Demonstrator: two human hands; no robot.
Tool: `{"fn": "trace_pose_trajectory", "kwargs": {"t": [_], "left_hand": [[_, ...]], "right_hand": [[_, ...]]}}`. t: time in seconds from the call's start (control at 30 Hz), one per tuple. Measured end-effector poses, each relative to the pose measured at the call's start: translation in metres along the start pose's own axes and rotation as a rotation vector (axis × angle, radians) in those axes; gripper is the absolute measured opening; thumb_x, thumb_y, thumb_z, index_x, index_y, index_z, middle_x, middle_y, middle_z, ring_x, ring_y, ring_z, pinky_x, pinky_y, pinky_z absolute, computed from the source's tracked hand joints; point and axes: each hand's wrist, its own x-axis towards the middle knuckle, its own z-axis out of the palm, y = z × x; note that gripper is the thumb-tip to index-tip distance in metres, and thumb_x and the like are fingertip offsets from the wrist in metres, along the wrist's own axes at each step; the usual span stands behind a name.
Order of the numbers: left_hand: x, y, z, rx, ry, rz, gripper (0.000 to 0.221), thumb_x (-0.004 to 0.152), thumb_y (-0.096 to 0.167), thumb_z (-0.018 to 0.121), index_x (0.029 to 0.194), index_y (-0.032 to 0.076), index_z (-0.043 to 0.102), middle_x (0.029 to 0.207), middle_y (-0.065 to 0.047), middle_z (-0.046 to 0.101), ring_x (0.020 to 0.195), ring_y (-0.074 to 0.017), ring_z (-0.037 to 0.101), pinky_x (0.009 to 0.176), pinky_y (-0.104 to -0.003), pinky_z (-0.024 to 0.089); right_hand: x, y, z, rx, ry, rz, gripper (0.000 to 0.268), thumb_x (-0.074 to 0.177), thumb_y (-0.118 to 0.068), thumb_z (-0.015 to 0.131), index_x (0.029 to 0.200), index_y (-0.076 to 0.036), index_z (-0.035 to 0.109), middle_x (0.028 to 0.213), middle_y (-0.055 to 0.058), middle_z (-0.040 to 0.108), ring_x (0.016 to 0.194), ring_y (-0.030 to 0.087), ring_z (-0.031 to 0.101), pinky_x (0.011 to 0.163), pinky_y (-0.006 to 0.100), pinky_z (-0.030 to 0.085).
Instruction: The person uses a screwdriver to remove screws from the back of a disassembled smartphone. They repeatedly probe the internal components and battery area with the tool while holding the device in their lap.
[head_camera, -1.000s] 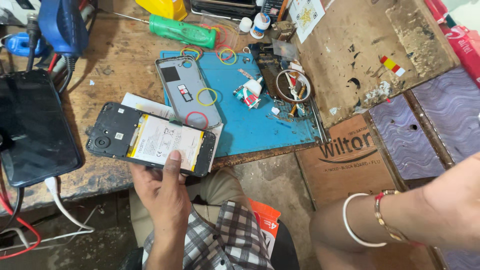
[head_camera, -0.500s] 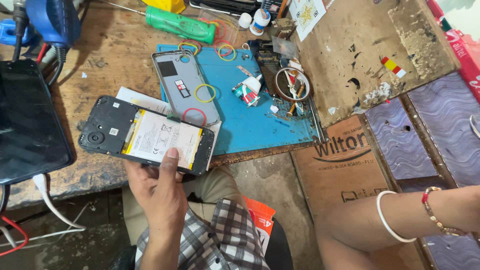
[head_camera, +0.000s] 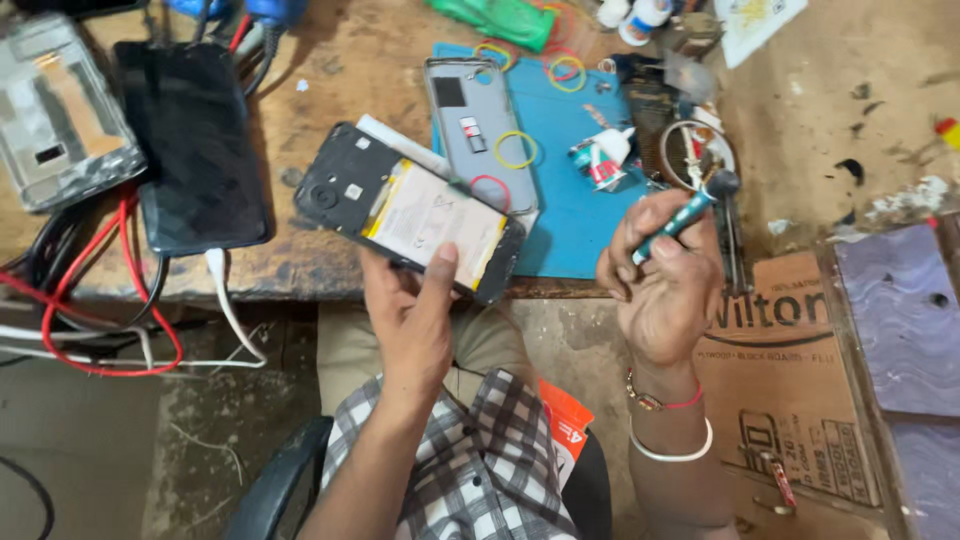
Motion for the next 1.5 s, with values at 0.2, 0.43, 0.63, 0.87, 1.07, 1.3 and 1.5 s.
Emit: {"fn": "trace_pose_trajectory", "kwargs": {"t": [0.2,0.43,0.63,0.87,1.07,1.3,1.5], "left_hand": [[-0.001,0.000,-0.002,-0.062,-0.062,-0.013,0.052,0.104,0.003,0.065,0.148,0.004,0.037,0.132,-0.011,0.062,0.116,-0.0166,0.064,0.096,-0.031,0.055],[0.001,0.000,0.004,-0.084,-0.045,0.030,0.056,0.104,0.001,0.064,0.151,0.003,0.035,0.139,-0.011,0.058,0.126,-0.0172,0.061,0.108,-0.032,0.052],[0.000,-0.002,0.003,-0.072,-0.048,0.027,0.055,0.105,0.000,0.064,0.152,0.003,0.035,0.137,-0.012,0.059,0.126,-0.0176,0.062,0.108,-0.032,0.052],[0.001,-0.001,0.004,-0.100,-0.049,0.021,0.057,0.104,0.000,0.063,0.153,0.003,0.033,0.137,-0.012,0.059,0.125,-0.0177,0.062,0.108,-0.033,0.052],[0.001,-0.002,0.004,-0.078,-0.051,0.045,0.058,0.105,-0.002,0.062,0.154,0.003,0.032,0.140,-0.012,0.057,0.128,-0.0172,0.060,0.111,-0.033,0.050],[0.001,-0.001,0.004,-0.109,-0.051,0.012,0.056,0.105,-0.001,0.062,0.153,0.003,0.033,0.137,-0.012,0.059,0.125,-0.0172,0.061,0.108,-0.034,0.051],[0.001,-0.003,0.003,-0.055,-0.058,0.061,0.055,0.106,-0.002,0.062,0.153,0.003,0.034,0.139,-0.011,0.056,0.129,-0.0160,0.057,0.114,-0.034,0.048]], "right_hand": [[0.019,0.053,0.028,-0.202,0.069,-0.374,0.034,0.115,-0.014,0.072,0.139,0.003,0.054,0.112,0.013,0.061,0.100,0.024,0.066,0.092,0.045,0.061],[0.013,0.046,0.061,-0.232,0.188,-0.322,0.082,0.119,-0.016,0.065,0.165,-0.019,-0.003,0.115,0.017,0.064,0.092,0.029,0.074,0.084,0.042,0.069],[0.008,0.047,0.059,-0.276,0.123,-0.295,0.077,0.118,-0.014,0.061,0.162,-0.021,-0.002,0.116,0.019,0.066,0.086,0.031,0.075,0.074,0.038,0.067],[0.006,0.054,0.053,-0.269,0.090,-0.316,0.073,0.120,-0.012,0.061,0.163,-0.021,0.003,0.109,0.018,0.063,0.086,0.029,0.071,0.081,0.043,0.068],[0.006,0.053,0.055,-0.272,0.060,-0.318,0.070,0.118,-0.012,0.058,0.161,-0.021,0.003,0.111,0.019,0.065,0.085,0.028,0.074,0.080,0.042,0.068],[0.008,0.052,0.055,-0.332,0.024,-0.356,0.069,0.118,-0.010,0.058,0.160,-0.021,0.005,0.112,0.019,0.066,0.086,0.028,0.075,0.078,0.040,0.069],[0.012,0.051,0.047,-0.567,-0.001,-0.512,0.075,0.111,0.000,0.071,0.155,-0.024,0.015,0.124,0.020,0.052,0.098,0.030,0.068,0.088,0.041,0.065]]}}
